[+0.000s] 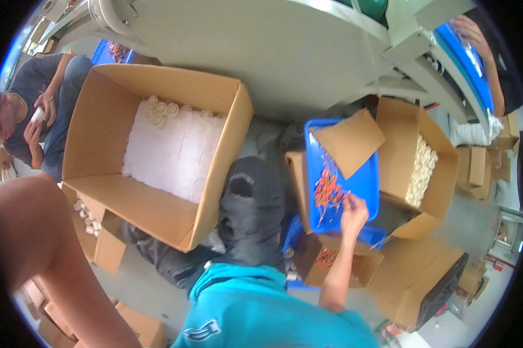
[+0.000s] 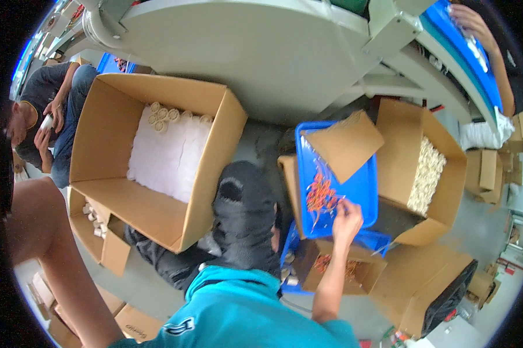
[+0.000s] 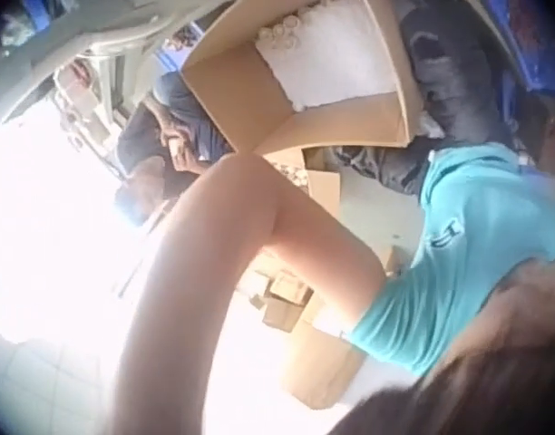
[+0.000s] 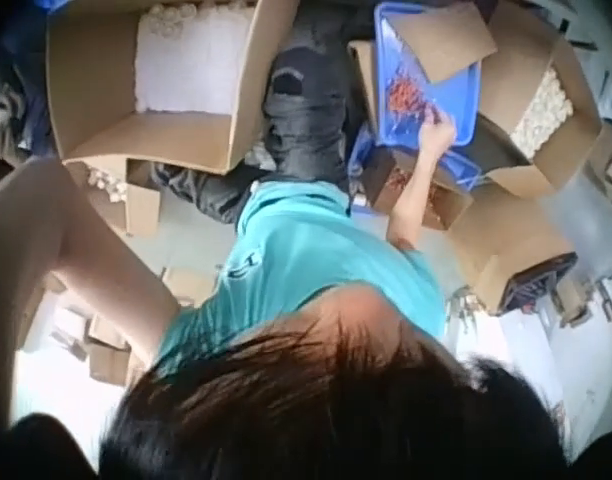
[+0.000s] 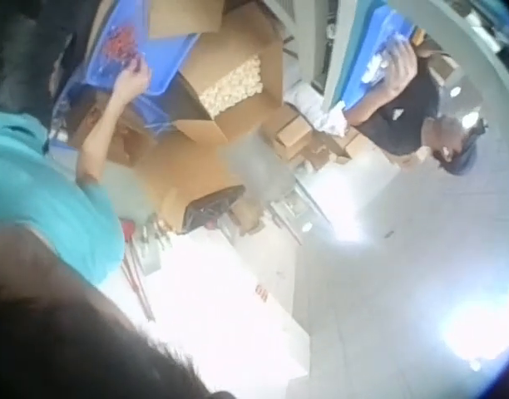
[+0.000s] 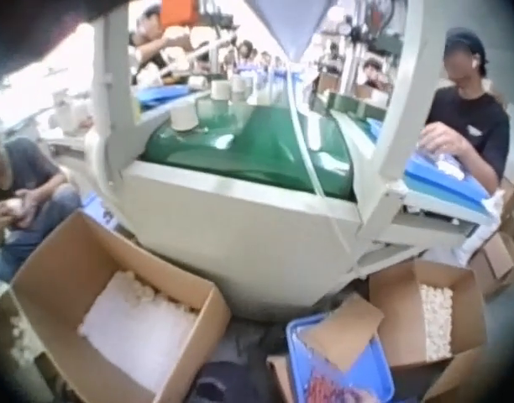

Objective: The person packages and organizes small white electronic components into cardboard boxes by hand.

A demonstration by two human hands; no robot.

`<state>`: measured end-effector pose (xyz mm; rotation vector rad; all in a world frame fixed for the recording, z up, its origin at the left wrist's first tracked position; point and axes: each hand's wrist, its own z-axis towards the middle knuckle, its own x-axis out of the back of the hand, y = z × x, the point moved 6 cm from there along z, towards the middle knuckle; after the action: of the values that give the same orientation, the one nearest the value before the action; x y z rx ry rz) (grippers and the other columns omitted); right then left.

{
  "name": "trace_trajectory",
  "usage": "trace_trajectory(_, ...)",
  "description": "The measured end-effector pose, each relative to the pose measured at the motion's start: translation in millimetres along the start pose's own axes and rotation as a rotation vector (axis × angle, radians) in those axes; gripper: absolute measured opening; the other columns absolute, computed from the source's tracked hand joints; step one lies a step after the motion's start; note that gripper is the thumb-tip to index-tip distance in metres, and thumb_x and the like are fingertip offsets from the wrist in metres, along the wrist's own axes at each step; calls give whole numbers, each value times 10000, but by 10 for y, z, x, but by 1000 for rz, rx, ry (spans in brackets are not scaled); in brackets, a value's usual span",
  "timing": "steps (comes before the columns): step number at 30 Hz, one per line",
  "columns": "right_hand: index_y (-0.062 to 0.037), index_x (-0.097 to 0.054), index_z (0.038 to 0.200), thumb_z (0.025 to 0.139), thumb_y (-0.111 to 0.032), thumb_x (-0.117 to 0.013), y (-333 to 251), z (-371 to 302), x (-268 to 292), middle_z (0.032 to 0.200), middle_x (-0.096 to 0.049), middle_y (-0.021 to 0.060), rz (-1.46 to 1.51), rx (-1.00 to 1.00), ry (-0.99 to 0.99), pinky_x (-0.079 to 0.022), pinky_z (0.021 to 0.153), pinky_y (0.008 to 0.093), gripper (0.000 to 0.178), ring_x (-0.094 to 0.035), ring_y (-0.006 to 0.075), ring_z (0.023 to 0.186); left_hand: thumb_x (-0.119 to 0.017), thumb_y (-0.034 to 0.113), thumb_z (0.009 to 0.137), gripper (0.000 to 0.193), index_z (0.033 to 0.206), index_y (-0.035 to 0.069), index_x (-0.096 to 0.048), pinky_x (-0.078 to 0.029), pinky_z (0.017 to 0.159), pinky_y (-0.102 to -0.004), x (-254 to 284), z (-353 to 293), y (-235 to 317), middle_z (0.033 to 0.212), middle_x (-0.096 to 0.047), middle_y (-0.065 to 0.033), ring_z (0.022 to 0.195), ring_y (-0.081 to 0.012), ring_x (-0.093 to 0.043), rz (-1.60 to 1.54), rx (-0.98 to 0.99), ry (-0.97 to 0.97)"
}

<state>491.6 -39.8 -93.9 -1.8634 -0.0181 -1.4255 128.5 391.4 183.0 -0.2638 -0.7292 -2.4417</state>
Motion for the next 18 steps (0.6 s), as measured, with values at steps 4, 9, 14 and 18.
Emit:
trace_trajectory(4, -16, -704, 930, 831, -99, -645, 115, -47, -295, 893, -672, 230, -101, 119, -38, -485, 769, 476, 142, -619, 409, 857, -679, 323, 839, 544, 1217, 48, -401, -323, 951, -394, 881, 280, -31, 1189, -449, -190, 1067, -325, -423, -73, -151, 368)
trace_trajectory(9, 58, -702, 997, 856, -132, -642, 261, 627, -783, 981, -713, 195, 12, 273, -7, -504, 864, 436, 244, -663, 321, 966, -656, 294, 847, 426, 1119, 53, -434, -352, 881, -369, 1711, 479, 18, 1089, -472, -162, 977, -282, -440, -200, -487, 866)
trace_trajectory(14, 114, -655, 1090, 877, -37, -618, 349, -139, -249, 964, -704, 193, 48, 318, 177, -555, 707, 367, 263, -673, 230, 741, -632, 265, 854, 312, 1021, 59, -468, -381, 811, -343, 1864, -81, -27, 988, -495, -134, 886, -239, -457, -353, -336, 714)
trace_trajectory(18, 122, -633, 1110, 882, 87, -548, 556, -45, -131, 988, -607, 131, 491, -48, 159, -576, 642, 288, 246, -693, 233, 780, -614, 242, 860, 230, 943, 64, -494, -404, 755, -323, 1652, -447, -366, 908, -514, -112, 813, -205, -471, -523, -303, 738)
